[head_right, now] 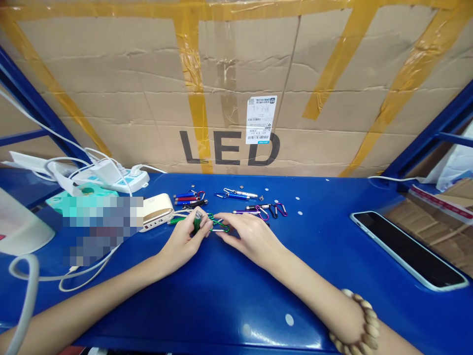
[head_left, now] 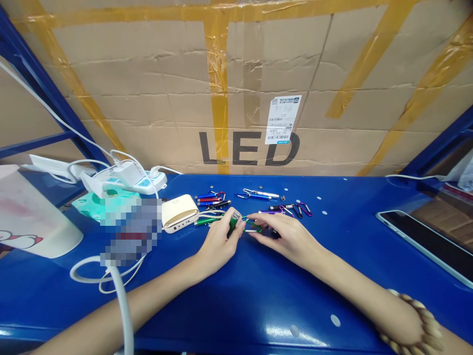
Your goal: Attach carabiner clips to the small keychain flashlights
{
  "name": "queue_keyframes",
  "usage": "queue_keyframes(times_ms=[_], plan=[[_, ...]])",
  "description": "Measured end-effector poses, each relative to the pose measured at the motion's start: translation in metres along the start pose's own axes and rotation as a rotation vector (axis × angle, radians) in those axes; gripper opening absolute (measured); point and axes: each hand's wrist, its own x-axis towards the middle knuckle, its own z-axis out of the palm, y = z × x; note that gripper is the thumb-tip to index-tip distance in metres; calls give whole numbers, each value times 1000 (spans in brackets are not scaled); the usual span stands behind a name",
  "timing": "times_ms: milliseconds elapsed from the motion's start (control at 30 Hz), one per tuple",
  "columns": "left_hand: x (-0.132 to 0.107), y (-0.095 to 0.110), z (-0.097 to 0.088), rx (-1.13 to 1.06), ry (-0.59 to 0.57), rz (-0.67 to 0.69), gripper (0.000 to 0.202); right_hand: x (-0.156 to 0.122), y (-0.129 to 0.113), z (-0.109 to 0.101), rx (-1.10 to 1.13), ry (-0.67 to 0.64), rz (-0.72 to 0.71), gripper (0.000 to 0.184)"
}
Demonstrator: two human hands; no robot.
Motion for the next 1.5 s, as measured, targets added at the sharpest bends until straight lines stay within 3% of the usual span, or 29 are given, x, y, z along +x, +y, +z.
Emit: queue_keyframes(times_ms=[200,333,667,833,933,1133,1500], plan=[[-2,-1,2,18,-51,29,21,0,-1,3,-199,-184,-88,19],[-3,-2,2,43,-55,30,21,0,-2,2,-197,-217,-87,20],[-4,3,3,6,-36,27,23,1,-3,0,-78,-121,-2,33],[-5,4,3,-3,-72,-38,30,2,-1,-4,-91,163,35,24],[-6,2,7,48,-109,-52,27,2,-5,-2,-74,250,24,21],[-6,2,11,-12,-168,1,30,-1,-13,6,-59,171,-20,23],[-1,6,8,-118,-152,-152,28,-3,-8,6,-20,116,17,24]])
